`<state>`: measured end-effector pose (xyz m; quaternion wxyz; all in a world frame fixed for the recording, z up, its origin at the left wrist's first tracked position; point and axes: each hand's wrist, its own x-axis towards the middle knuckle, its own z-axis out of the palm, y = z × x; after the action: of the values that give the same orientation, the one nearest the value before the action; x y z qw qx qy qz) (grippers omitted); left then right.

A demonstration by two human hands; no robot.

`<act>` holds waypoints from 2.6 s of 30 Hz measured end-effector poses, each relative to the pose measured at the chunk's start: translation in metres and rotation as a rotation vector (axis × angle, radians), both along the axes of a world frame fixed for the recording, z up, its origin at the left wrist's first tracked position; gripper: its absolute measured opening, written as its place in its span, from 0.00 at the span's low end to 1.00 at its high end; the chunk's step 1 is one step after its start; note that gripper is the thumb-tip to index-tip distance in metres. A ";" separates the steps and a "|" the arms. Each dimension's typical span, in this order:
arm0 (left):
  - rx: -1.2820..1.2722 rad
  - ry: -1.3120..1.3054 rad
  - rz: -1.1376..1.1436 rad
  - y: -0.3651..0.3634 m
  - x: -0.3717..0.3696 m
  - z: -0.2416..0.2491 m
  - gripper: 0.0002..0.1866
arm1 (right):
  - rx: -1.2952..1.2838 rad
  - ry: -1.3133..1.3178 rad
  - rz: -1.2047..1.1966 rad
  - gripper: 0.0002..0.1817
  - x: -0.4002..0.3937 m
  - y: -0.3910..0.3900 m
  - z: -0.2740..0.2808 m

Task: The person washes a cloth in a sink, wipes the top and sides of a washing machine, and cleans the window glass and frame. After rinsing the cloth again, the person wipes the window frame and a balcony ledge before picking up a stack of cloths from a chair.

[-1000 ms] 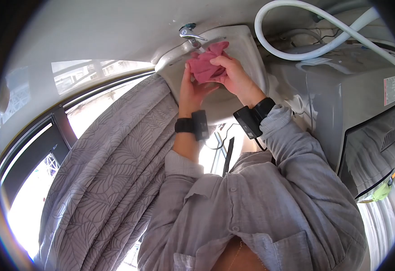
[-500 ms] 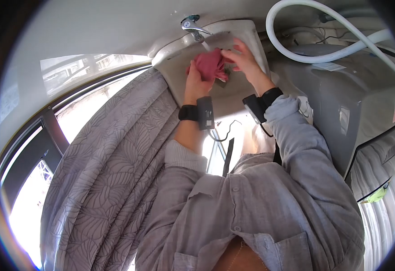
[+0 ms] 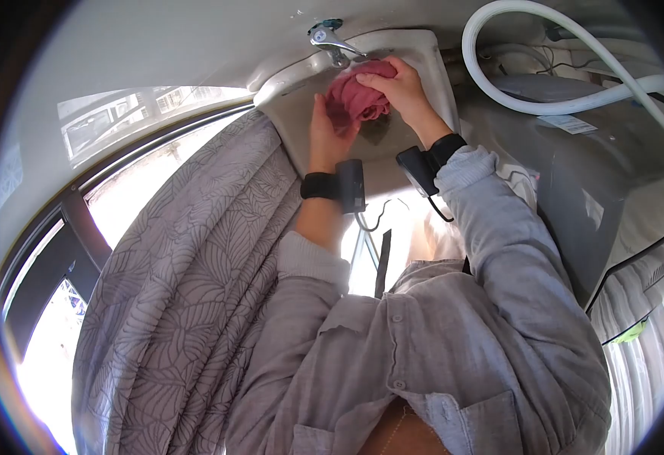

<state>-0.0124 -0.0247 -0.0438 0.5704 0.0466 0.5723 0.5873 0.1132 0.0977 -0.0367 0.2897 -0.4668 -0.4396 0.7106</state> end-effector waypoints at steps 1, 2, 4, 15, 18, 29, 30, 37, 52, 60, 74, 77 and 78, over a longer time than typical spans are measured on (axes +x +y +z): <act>-0.060 -0.047 0.008 0.003 0.002 0.009 0.28 | -0.056 0.039 0.005 0.24 0.002 0.002 0.018; -0.119 -0.095 0.019 0.005 0.004 0.018 0.28 | -0.114 0.078 0.009 0.23 0.004 0.001 0.031; -0.425 -0.543 0.265 0.042 0.022 0.093 0.29 | -0.268 0.162 -0.001 0.21 0.004 -0.003 0.037; -0.135 -0.416 0.255 0.023 0.016 0.032 0.18 | -0.681 0.345 -0.081 0.31 0.022 -0.007 0.032; -0.151 -0.449 0.370 0.021 0.025 0.043 0.19 | -0.485 -0.018 -0.045 0.34 0.014 -0.018 0.031; 0.002 -0.525 0.074 0.008 0.023 0.064 0.26 | -0.551 0.383 0.138 0.23 0.009 0.005 0.016; 0.000 -0.387 -0.008 0.008 0.023 0.060 0.26 | -0.526 0.326 0.145 0.22 0.009 0.006 0.016; -0.110 0.519 -0.350 0.026 0.021 0.043 0.28 | -0.094 -0.234 0.263 0.22 -0.005 0.009 -0.014; -0.008 0.468 0.034 0.034 0.038 0.025 0.24 | -0.267 0.026 0.040 0.17 -0.002 0.004 -0.025; -0.222 0.554 -0.119 0.034 0.014 0.015 0.23 | -0.060 -0.068 0.140 0.18 0.003 -0.006 -0.030; -0.120 -0.083 0.235 0.034 0.015 0.003 0.14 | 0.995 -0.653 0.245 0.20 -0.010 0.028 0.128; -0.128 -0.160 0.257 0.025 0.014 0.005 0.13 | 1.056 -0.790 0.366 0.20 -0.032 0.017 0.128; -0.108 -0.235 0.245 0.016 0.015 0.011 0.14 | 1.047 -0.816 0.401 0.20 -0.039 0.010 0.127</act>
<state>0.0022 -0.0085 -0.0324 0.5590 -0.1230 0.5338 0.6225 0.0743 0.1077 0.0901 0.1515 -0.4053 -0.8762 0.2122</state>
